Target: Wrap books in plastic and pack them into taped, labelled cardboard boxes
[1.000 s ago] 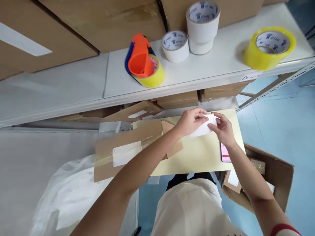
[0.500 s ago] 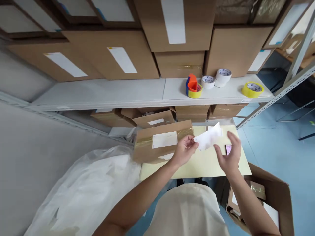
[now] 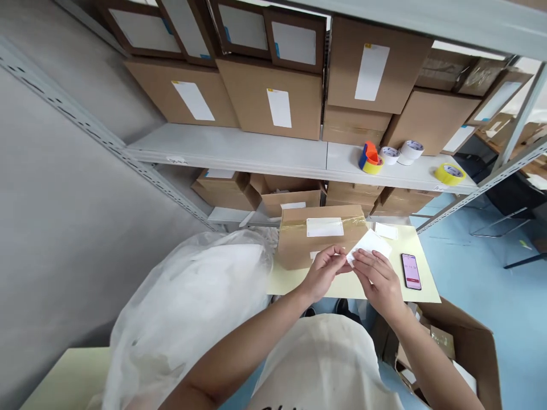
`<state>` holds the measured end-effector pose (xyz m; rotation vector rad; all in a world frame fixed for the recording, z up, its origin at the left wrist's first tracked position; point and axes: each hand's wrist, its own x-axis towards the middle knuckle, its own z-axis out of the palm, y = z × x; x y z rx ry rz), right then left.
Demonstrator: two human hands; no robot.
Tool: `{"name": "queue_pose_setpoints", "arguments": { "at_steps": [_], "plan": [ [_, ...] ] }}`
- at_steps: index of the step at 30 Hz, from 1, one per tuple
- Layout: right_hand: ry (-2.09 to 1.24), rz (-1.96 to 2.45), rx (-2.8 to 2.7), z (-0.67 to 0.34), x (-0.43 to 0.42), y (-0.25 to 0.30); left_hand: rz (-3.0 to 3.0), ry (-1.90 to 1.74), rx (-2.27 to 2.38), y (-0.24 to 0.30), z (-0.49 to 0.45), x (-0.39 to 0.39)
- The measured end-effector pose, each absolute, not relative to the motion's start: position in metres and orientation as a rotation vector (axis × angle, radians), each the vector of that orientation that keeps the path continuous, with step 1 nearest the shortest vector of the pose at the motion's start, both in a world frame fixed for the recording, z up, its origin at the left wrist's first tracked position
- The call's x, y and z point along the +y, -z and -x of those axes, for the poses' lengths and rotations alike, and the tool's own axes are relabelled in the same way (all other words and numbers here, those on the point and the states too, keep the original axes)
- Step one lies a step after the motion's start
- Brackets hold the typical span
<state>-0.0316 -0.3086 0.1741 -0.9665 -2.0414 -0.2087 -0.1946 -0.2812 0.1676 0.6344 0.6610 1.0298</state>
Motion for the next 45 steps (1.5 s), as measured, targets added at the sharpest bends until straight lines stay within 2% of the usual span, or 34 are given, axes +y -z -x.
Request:
{"name": "queue_pose_setpoints", "arguments": {
  "at_steps": [7,20,27,37,45],
  "plan": [
    [0.089,0.896,-2.063,0.038,-0.307,-0.179,-0.709,-1.037,0.616,-0.168,0.208,-0.286],
    [-0.544,1.004,-1.829,0.017,-0.283,-0.192,-1.14,-1.208,0.809,-0.167,0.175,-0.277],
    [-0.732,0.92,-1.851,-0.001,-0.262,-0.195,-1.483,-1.357,1.039,-0.174,0.16,-0.279],
    [-0.892,0.857,-1.94,-0.02,-0.243,-0.191,-1.806,-1.276,1.227,-0.188,0.149,-0.28],
    [-1.103,0.85,-1.942,-0.02,-0.234,-0.187,-1.601,-1.106,1.278,-0.194,0.158,-0.28]
  ]
}}
